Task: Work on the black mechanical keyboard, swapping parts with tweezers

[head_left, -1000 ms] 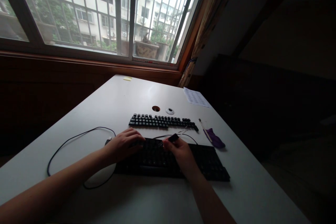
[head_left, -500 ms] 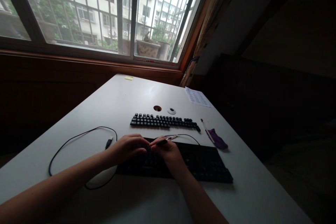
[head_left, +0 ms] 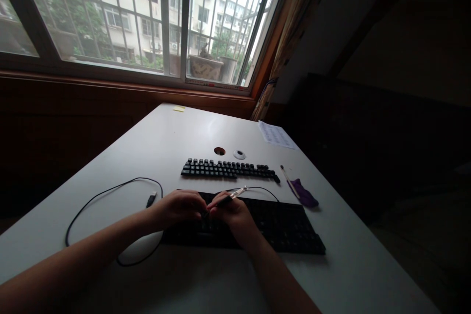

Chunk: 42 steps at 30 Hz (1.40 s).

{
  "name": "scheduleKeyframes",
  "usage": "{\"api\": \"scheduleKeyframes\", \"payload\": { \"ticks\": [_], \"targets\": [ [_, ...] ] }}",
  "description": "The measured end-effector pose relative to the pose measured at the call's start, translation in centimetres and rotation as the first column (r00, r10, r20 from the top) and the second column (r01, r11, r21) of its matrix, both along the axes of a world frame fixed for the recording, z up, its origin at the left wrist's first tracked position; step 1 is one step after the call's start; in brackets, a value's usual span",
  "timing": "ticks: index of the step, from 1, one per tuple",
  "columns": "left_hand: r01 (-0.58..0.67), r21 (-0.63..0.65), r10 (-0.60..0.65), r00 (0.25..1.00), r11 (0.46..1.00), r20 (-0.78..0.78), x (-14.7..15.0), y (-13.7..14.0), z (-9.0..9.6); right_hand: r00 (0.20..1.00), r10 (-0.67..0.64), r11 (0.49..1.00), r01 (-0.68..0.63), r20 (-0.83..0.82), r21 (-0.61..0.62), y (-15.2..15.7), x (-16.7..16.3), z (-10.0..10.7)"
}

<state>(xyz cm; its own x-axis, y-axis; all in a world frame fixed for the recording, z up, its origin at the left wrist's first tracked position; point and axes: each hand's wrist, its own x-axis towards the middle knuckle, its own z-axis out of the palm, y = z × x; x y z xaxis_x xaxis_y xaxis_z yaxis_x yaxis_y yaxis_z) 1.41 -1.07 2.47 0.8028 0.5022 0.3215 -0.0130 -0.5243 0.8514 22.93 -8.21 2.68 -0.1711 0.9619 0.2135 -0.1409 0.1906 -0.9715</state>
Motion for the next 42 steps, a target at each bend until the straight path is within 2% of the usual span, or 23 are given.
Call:
{"api": "scheduleKeyframes", "payload": {
  "ticks": [6, 12, 17, 25, 30, 35, 42],
  "targets": [
    [0.073, -0.106, -0.066, 0.995, 0.992, 0.073, 0.1, -0.2, 0.3, 1.0, 0.013, 1.0, -0.013, -0.027, -0.005, 0.2, 0.2, -0.3],
    [0.129, -0.276, -0.093, 0.985, 0.952, 0.143, 0.1, -0.4, 0.6, 0.999, -0.049, 0.996, 0.048, 0.014, 0.077, 0.1, 0.1, -0.4],
    [0.126, -0.287, -0.08, 0.983, 0.95, 0.168, 0.1, -0.4, 0.6, 0.994, -0.093, 0.984, 0.084, 0.051, 0.155, 0.0, -0.1, -0.2],
    [0.132, -0.305, -0.102, 0.988, 0.943, 0.115, -0.1, 0.0, 0.2, 0.978, -0.164, 0.958, 0.127, 0.127, 0.256, -0.5, -0.4, 0.0],
    [0.142, -0.31, -0.127, 0.99, 0.94, 0.068, -0.5, 0.0, 0.9, 0.965, -0.19, 0.942, 0.127, 0.181, 0.312, -0.8, -0.4, 0.2],
    [0.121, -0.382, -0.116, 0.993, 0.916, 0.036, -0.7, -0.3, 1.4, 0.958, -0.206, 0.934, 0.131, 0.199, 0.332, -0.8, -0.2, 0.0],
    [0.086, -0.499, -0.109, 0.994, 0.862, -0.017, -0.9, -0.2, 0.8, 0.948, -0.235, 0.924, 0.15, 0.215, 0.351, -0.9, -0.6, 0.2]
  ]
}}
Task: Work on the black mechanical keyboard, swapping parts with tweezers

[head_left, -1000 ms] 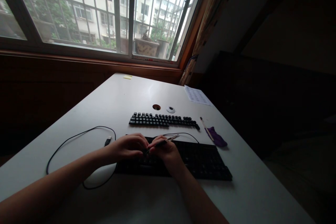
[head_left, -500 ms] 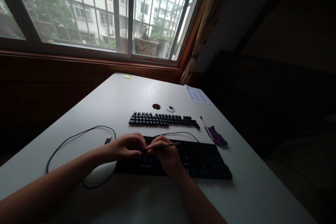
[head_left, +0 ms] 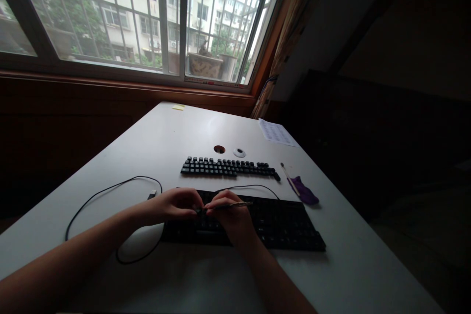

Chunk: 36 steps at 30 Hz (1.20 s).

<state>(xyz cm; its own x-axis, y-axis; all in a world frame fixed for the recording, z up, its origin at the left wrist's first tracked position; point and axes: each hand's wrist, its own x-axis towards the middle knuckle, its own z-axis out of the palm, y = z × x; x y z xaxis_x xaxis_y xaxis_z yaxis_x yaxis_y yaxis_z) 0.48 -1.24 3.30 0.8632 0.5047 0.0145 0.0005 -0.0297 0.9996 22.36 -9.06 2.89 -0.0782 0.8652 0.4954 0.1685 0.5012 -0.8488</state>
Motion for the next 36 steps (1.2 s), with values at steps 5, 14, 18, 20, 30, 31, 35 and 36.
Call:
{"api": "scheduleKeyframes", "payload": {
  "ticks": [5, 14, 18, 20, 30, 31, 35, 36],
  "targets": [
    [-0.04, -0.033, 0.043, 0.996, 0.999, 0.081, 0.0, 0.3, -1.0, 0.998, -0.061, 0.998, 0.061, -0.001, -0.003, 0.1, 0.4, -0.2],
    [-0.111, -0.125, 0.12, 0.991, 0.986, 0.066, -0.2, 0.7, -1.5, 0.991, -0.126, 0.992, 0.124, 0.039, 0.034, -0.4, 0.9, 0.2],
    [-0.135, -0.114, 0.141, 0.989, 0.984, 0.043, -0.2, 0.6, -1.4, 0.993, -0.087, 0.995, 0.082, 0.08, 0.057, -0.6, 1.0, 0.4],
    [-0.138, -0.114, 0.142, 0.989, 0.984, 0.032, -0.2, 0.6, -1.2, 0.991, -0.077, 0.995, 0.07, 0.113, 0.065, -0.7, 1.0, 0.3],
    [-0.1, -0.104, 0.098, 0.995, 0.99, -0.02, -0.1, -0.1, 0.0, 0.946, -0.04, 0.987, -0.012, 0.322, 0.157, -0.4, 0.3, -0.5],
    [-0.094, -0.101, 0.092, 0.996, 0.991, -0.02, -0.1, -0.1, 0.1, 0.945, -0.039, 0.986, -0.016, 0.325, 0.163, -0.5, 0.2, -0.4],
    [-0.083, -0.098, 0.08, 0.996, 0.992, -0.033, 0.0, -0.3, 0.5, 0.945, -0.041, 0.985, -0.016, 0.324, 0.172, -0.5, 0.1, -0.2],
    [-0.087, -0.088, 0.083, 0.996, 0.992, -0.044, 0.0, -0.3, 0.6, 0.944, -0.044, 0.985, -0.014, 0.326, 0.174, -0.5, 0.1, -0.2]
  ]
}}
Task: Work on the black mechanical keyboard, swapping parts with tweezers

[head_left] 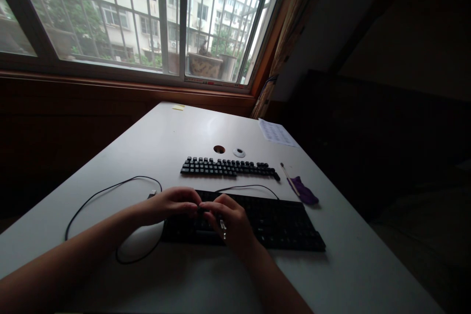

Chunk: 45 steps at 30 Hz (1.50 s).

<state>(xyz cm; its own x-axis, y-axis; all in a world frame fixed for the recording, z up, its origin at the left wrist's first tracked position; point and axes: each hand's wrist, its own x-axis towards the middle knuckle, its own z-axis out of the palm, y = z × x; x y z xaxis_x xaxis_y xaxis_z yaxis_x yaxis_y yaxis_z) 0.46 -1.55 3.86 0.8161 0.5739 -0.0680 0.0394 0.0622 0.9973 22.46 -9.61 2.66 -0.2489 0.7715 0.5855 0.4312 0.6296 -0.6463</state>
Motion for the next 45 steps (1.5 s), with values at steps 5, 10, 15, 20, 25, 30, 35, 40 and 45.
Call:
{"api": "scheduleKeyframes", "payload": {
  "ticks": [5, 10, 15, 20, 25, 30, 35, 40, 45],
  "targets": [
    [0.008, 0.079, -0.003, 0.999, 0.997, -0.054, 0.1, 0.1, 0.2, 1.0, 0.003, 1.0, -0.003, -0.006, 0.006, 0.0, 0.0, 0.0],
    [0.014, 0.186, -0.002, 0.998, 0.982, -0.064, 0.3, 0.4, -0.3, 1.0, -0.008, 1.0, 0.009, 0.006, -0.022, -0.2, -0.2, 0.3],
    [0.011, 0.193, 0.001, 0.998, 0.981, -0.063, 0.3, 0.4, -0.5, 1.0, -0.007, 1.0, 0.006, -0.019, -0.021, -0.1, -0.1, 0.3],
    [-0.018, 0.186, 0.024, 0.999, 0.982, -0.03, 0.3, 0.3, -0.5, 0.999, -0.031, 0.999, 0.031, -0.022, -0.004, -0.1, 0.1, 0.1],
    [-0.021, 0.205, 0.019, 1.0, 0.978, 0.014, 0.4, 0.5, -1.3, 0.999, -0.029, 1.0, 0.029, -0.033, -0.006, -0.1, 0.0, 0.0],
    [-0.034, 0.301, 0.03, 0.999, 0.953, 0.019, 0.5, 0.7, -1.9, 0.999, -0.042, 0.999, 0.042, -0.034, 0.016, -0.2, -0.1, 0.1],
    [-0.042, 0.387, 0.047, 0.999, 0.921, -0.003, 0.5, 0.7, -1.6, 0.998, -0.054, 0.998, 0.054, -0.024, 0.019, -0.1, -0.1, 0.0],
    [-0.093, 0.428, 0.093, 0.995, 0.899, 0.02, 0.4, 0.6, -1.7, 0.998, -0.048, 0.999, 0.048, -0.032, 0.011, -0.1, 0.0, -0.3],
    [-0.107, 0.442, 0.102, 0.994, 0.891, 0.035, 0.4, 0.8, -1.9, 0.998, -0.061, 0.998, 0.061, -0.033, -0.014, -0.2, 0.2, -0.3]
  ]
}}
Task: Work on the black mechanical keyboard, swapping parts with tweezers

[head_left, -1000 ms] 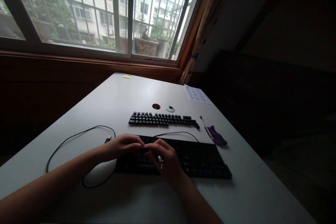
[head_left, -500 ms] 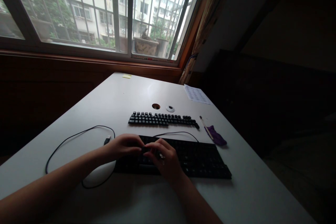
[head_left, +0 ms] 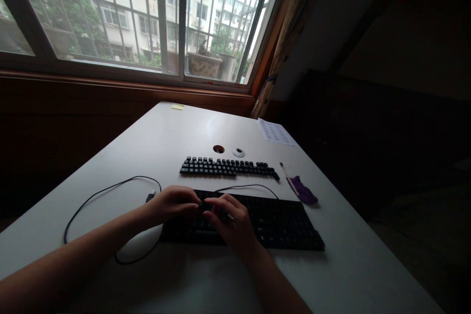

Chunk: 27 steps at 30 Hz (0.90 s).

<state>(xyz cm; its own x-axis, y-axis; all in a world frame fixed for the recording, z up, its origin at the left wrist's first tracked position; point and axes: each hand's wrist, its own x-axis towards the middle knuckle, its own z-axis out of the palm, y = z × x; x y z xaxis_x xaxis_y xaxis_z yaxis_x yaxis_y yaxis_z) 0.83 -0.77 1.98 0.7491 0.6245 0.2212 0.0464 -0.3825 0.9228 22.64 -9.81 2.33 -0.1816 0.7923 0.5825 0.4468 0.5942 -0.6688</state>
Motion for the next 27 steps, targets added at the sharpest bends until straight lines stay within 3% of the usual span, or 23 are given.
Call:
{"api": "scheduleKeyframes", "payload": {
  "ticks": [6, 21, 27],
  "targets": [
    [-0.009, 0.003, 0.009, 1.0, 1.0, -0.005, -0.07, 0.07, 0.19, 1.0, 0.009, 1.0, -0.009, 0.003, 0.003, 0.02, 0.0, 0.21],
    [0.018, -0.173, -0.017, 1.0, 0.985, 0.006, 0.09, -0.47, 0.35, 1.0, 0.016, 1.0, -0.016, -0.003, -0.013, 0.19, 0.02, 0.07],
    [0.021, -0.184, -0.021, 1.0, 0.983, 0.002, 0.19, -0.5, 0.37, 1.0, 0.023, 1.0, -0.023, -0.005, -0.017, 0.11, 0.05, 0.03]
  ]
}}
